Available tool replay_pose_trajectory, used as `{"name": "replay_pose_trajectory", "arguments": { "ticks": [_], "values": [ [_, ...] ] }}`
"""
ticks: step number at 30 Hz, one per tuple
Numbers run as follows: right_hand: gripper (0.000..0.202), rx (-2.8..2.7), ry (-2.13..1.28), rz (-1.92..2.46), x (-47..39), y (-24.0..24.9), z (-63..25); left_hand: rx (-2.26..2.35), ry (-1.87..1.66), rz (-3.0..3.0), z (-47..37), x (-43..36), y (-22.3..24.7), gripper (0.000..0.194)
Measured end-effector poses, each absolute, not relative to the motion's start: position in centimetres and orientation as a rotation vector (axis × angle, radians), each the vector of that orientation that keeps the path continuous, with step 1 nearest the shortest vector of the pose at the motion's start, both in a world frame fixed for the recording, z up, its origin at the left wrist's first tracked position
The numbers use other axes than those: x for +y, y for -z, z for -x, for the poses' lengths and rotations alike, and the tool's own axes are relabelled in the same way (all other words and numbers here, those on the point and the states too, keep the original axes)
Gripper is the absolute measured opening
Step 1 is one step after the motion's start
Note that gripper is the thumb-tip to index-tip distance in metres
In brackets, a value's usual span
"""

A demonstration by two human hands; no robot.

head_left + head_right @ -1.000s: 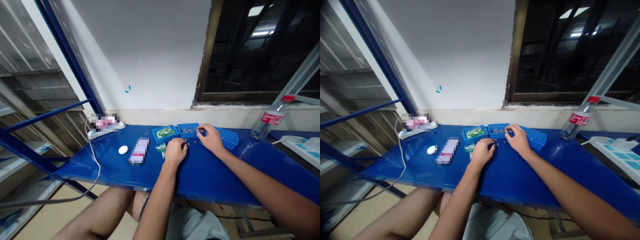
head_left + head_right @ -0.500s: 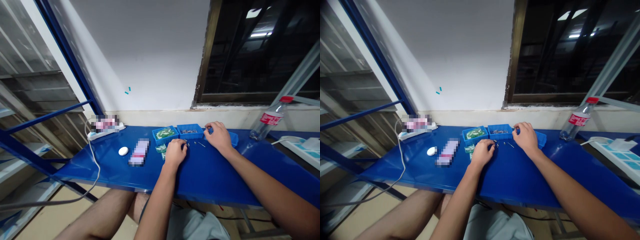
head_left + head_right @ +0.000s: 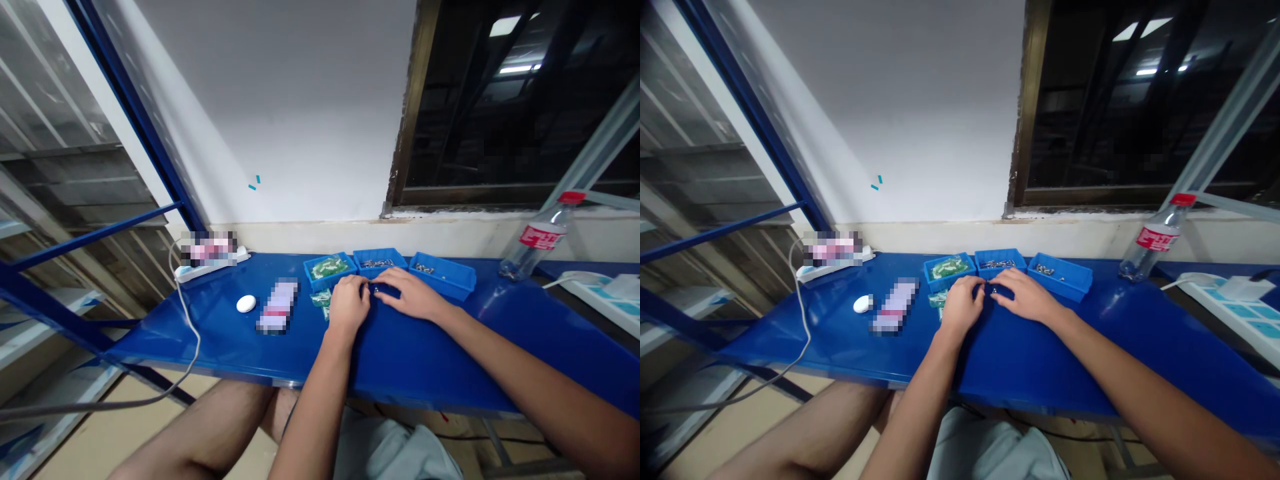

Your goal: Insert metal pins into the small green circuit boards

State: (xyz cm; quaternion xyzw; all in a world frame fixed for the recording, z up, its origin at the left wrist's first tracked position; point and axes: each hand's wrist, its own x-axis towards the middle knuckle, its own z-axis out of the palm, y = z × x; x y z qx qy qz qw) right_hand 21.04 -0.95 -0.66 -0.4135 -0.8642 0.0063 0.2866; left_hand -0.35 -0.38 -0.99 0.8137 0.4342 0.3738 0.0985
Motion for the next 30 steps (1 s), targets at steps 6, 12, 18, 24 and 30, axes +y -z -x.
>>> {"name": "replay_pose_trajectory", "arguments": {
  "ticks": [6,12,18,24,30],
  "values": [
    [0.027,-2.433,-0.036,1.027,-0.8,2.2,-18.4,1.327,-1.172,-2.367,0.3,-0.3,1.1,0.025],
    [0.024,-2.435,-0.068,0.985,0.1,2.5,-19.4,1.334,-1.168,-2.349,0.2,-0.4,1.0,0.024],
    [0.025,-2.391,-0.067,0.994,0.0,2.5,-19.9,1.313,-1.159,-2.354,0.2,-0.4,0.9,0.023],
    [0.030,-2.362,-0.044,1.043,-0.1,2.2,-20.1,1.307,-1.142,-2.362,0.2,-0.4,0.9,0.022],
    [0.036,-2.291,-0.041,1.144,-0.3,2.1,-20.2,1.300,-1.123,-2.373,0.1,-0.4,0.9,0.022]
  ]
}}
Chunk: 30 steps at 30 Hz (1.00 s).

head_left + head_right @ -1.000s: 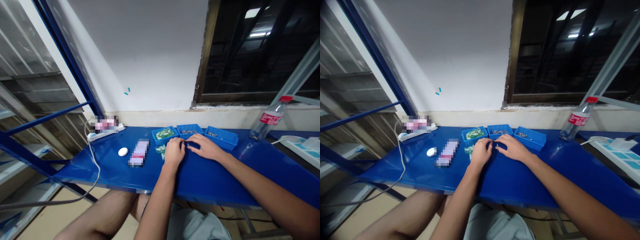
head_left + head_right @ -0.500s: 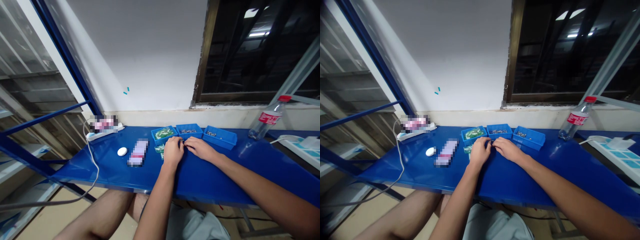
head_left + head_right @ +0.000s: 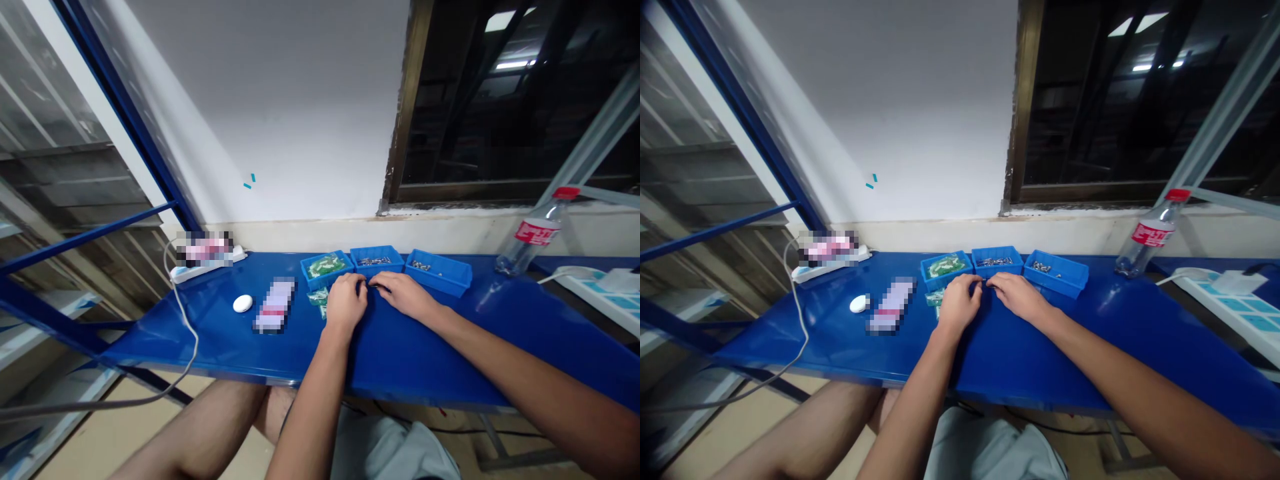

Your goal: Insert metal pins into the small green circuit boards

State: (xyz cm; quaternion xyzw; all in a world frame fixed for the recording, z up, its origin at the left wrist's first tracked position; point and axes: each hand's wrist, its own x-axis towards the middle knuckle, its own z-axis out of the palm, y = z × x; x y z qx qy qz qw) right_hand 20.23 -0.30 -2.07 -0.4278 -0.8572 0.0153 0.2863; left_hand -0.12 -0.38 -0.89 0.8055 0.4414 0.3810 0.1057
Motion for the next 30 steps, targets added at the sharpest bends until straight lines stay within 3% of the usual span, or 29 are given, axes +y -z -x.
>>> {"name": "replay_pose_trajectory", "arguments": {
  "ticks": [11,19,30],
  "values": [
    [0.020,-1.915,-0.132,1.073,-1.4,0.7,-18.7,1.236,-1.152,-2.256,0.0,-0.8,0.2,0.026],
    [0.025,-1.786,-0.220,1.030,-2.3,0.0,-17.8,1.078,-1.259,-1.985,-0.1,-0.5,0.1,0.023],
    [0.039,-1.600,-0.598,1.035,-1.6,1.0,-17.8,0.922,-1.342,-1.669,-0.2,-0.1,0.5,0.010]
  ]
}}
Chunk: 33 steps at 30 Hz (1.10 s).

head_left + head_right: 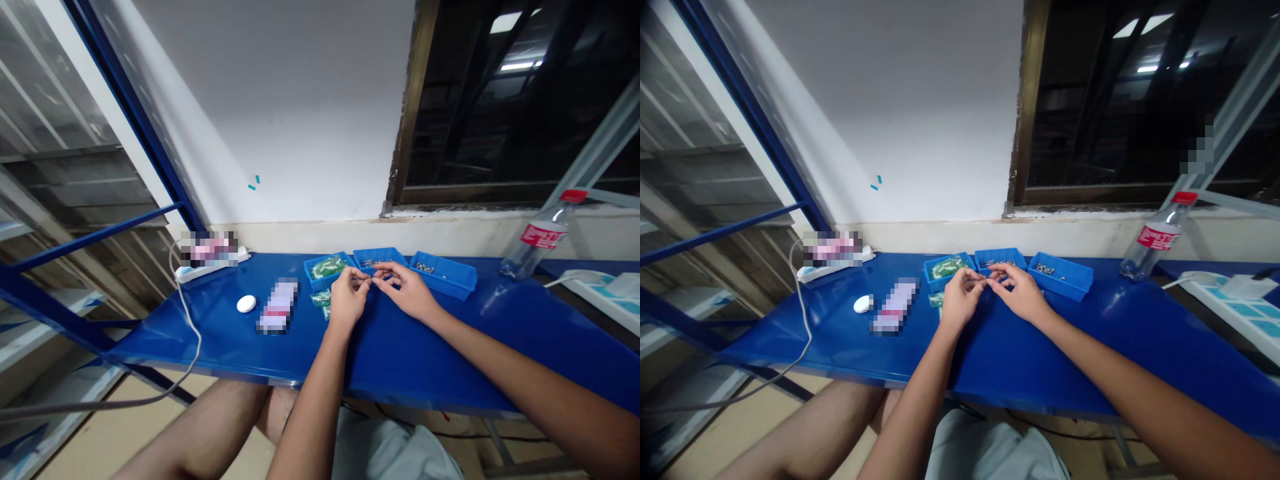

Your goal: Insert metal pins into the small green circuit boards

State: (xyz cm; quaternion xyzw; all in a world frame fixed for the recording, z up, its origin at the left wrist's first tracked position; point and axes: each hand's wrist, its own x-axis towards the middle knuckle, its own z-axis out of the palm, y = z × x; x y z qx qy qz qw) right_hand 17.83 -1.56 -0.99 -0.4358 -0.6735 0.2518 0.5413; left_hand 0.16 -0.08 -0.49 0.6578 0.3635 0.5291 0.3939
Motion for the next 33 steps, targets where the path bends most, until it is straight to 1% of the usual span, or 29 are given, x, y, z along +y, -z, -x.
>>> {"name": "replay_pose_trajectory", "arguments": {
  "ticks": [3,5,10,12,14,20,21,25,33],
  "values": [
    [0.038,-1.589,-0.717,1.064,-1.6,0.6,-17.9,0.887,-1.326,-1.673,-0.3,0.0,0.9,0.021],
    [0.040,-1.587,-0.781,1.084,-1.6,0.5,-17.9,0.904,-1.326,-1.687,-0.3,0.1,1.0,0.023],
    [0.046,-1.505,-0.841,1.128,-1.4,0.5,-18.2,0.896,-1.394,-1.677,-0.3,0.2,0.8,0.018],
    [0.048,-1.526,-0.862,1.142,-1.4,0.5,-18.2,0.886,-1.411,-1.676,-0.3,0.2,0.7,0.013],
    [0.048,-1.569,-0.891,1.151,-1.5,0.5,-18.2,0.874,-1.423,-1.687,-0.3,0.1,0.5,0.013],
    [0.046,-1.605,-0.951,1.136,-1.5,0.7,-17.8,0.896,-1.440,-1.714,-0.3,0.1,0.4,0.038],
    [0.046,-1.578,-0.971,1.137,-1.5,0.8,-17.8,0.930,-1.429,-1.734,-0.3,0.0,0.4,0.037],
    [0.048,-1.474,-1.061,1.114,-1.6,0.9,-17.7,0.995,-1.386,-1.829,-0.2,-0.2,0.2,0.012],
    [0.046,-1.485,-1.152,1.035,-1.9,0.7,-17.7,0.864,-1.421,-1.657,-0.1,-0.4,-0.6,0.006]
  ]
}}
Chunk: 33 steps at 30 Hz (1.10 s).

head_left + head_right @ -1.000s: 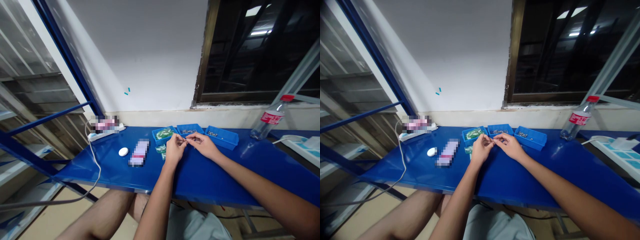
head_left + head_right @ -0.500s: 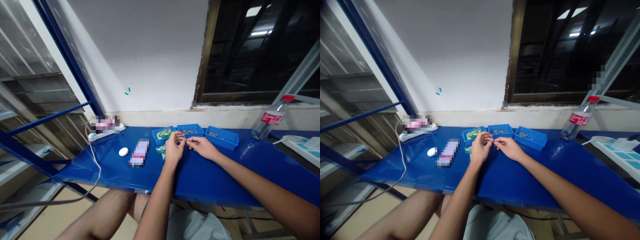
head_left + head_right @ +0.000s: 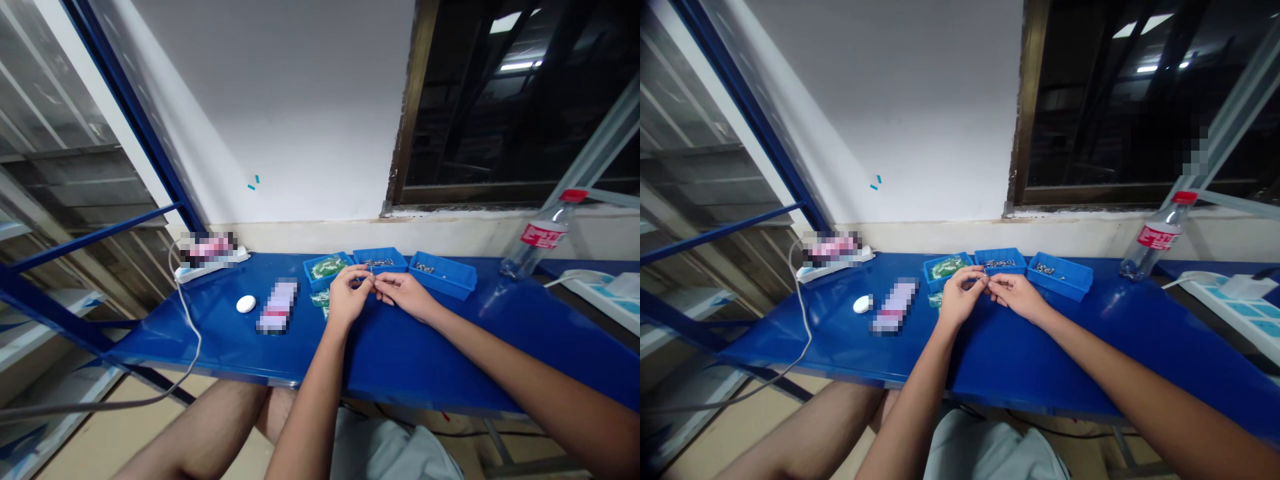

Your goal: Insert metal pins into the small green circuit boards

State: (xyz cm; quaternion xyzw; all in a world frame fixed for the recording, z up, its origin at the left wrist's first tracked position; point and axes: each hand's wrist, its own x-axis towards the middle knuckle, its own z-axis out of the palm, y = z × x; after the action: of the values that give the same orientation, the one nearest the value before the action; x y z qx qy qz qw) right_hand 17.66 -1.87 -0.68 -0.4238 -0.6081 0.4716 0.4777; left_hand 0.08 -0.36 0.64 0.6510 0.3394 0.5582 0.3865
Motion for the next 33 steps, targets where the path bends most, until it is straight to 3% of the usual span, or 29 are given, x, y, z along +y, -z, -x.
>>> {"name": "replay_pose_trajectory", "arguments": {
  "ticks": [12,20,33],
  "values": [
    [0.044,-1.522,-1.160,1.087,-2.0,0.6,-17.4,0.999,-1.455,-1.444,0.3,0.3,-0.4,0.027],
    [0.046,-1.547,-1.137,1.000,-1.4,1.3,-17.8,0.858,-1.381,-1.594,0.3,0.2,-0.4,0.015],
    [0.043,-1.488,-0.957,1.024,-1.2,1.4,-18.3,0.701,-1.262,-1.640,0.0,0.5,0.8,0.025]
  ]
}}
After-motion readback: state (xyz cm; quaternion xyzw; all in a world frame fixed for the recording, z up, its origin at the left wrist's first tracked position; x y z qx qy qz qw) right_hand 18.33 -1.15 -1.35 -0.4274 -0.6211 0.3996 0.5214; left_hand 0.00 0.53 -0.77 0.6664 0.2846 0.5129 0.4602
